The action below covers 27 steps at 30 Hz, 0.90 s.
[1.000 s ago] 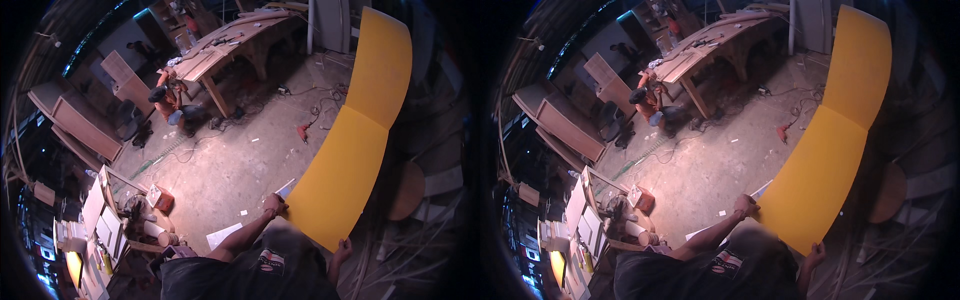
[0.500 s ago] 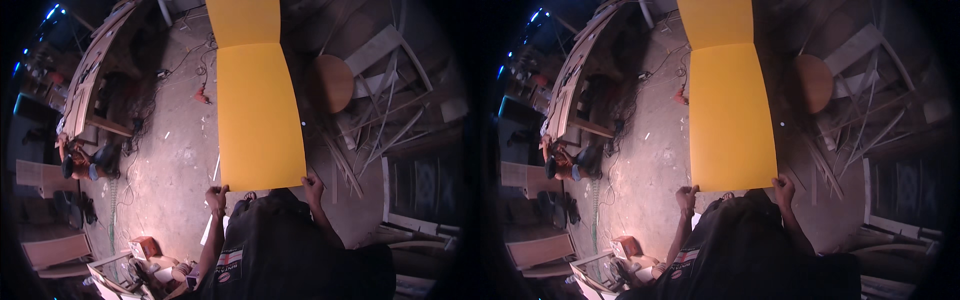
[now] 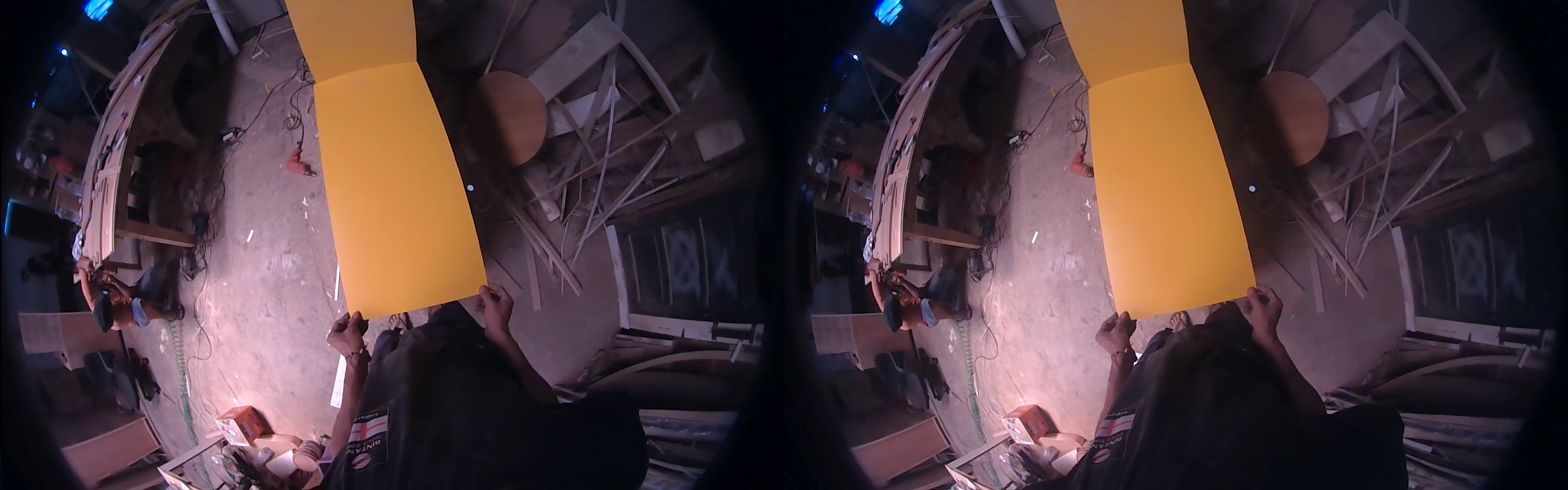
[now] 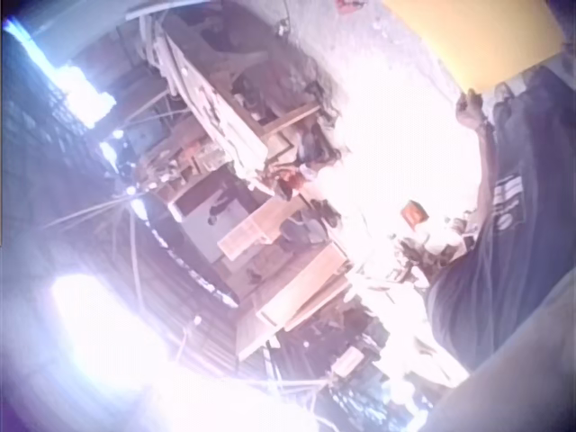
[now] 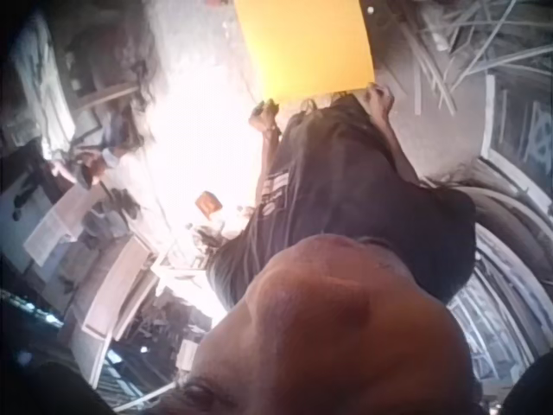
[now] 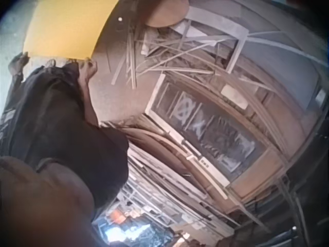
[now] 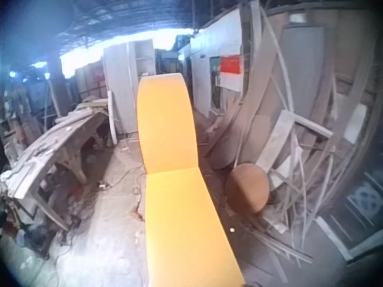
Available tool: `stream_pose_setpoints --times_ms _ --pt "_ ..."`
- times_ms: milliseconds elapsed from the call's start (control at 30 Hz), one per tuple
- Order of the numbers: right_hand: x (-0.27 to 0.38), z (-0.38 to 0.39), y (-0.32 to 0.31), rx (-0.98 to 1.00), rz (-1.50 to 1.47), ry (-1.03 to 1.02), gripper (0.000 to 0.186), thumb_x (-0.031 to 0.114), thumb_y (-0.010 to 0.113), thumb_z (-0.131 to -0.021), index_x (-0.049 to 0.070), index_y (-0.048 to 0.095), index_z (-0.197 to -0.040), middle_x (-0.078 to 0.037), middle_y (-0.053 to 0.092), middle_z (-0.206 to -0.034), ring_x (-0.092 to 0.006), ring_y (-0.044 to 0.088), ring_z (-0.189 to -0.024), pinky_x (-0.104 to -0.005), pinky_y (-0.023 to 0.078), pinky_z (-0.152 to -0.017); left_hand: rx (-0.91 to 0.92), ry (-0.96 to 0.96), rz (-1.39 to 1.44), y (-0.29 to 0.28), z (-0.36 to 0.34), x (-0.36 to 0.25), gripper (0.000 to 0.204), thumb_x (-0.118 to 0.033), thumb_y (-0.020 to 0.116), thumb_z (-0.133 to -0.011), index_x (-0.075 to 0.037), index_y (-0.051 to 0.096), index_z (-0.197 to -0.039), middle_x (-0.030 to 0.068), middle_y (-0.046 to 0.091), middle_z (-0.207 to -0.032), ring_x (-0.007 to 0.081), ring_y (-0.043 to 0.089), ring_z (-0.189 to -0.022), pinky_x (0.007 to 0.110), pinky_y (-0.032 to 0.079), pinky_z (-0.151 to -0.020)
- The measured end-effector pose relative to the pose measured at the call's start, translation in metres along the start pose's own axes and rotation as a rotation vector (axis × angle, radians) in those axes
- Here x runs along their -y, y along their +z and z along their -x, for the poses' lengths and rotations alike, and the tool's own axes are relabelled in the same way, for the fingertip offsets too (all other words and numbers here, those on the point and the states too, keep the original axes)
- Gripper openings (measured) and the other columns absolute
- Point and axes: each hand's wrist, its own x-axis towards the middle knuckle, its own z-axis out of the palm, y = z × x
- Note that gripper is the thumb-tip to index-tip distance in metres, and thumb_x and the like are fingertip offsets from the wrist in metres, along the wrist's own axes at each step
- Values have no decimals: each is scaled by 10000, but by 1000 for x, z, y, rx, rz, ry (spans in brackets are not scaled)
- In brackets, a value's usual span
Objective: The person uses a utility knife to cut a strip of wood veneer and then applies it to a larger panel, using a cloth to press it down.
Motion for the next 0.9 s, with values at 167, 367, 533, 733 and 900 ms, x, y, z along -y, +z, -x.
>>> stream_pose_setpoints --times_ms 167,367,533,733,900 --pt "-11 -10 2 -58 -121 25 134 97 727 -926 -8 694 -1002 -35 656 -764 -113 596 -607 -261 482 -566 -15 -42 29 -4 -14 12 159 36 804 -806 121 679 -855 194 707 -740 227 683 -567 336 586 -522" --pt "-33 -28 -9 -6 -85 -8 112 106 761 -886 44 667 -884 8 595 -715 -95 523 -553 -264 437 -516 25 110 -353 -13 -27 17 118 3 812 -795 64 711 -793 154 714 -716 206 679 -568 346 575 -527" --pt "-37 -39 -23 48 -59 66 114 129 741 -913 28 706 -953 5 586 -714 -98 500 -545 -254 368 -467 16 -76 -315 -8 -14 -3 197 -86 853 -771 35 700 -792 131 710 -685 172 680 -573 308 546 -498" --pt "-25 -44 -18 54 94 81 159 151 731 -935 21 676 -863 -33 605 -674 -105 510 -521 -262 373 -458 93 -157 -232 -10 -7 -28 265 -121 865 -772 -21 622 -739 119 699 -665 163 675 -547 299 516 -464" --pt "-32 -62 -43 264 -25 87 90 133 712 -944 51 676 -949 25 539 -686 -99 488 -560 -266 378 -506 143 -133 -241 -11 -6 -39 338 -123 866 -775 -45 541 -724 117 691 -655 168 674 -542 317 509 -453"
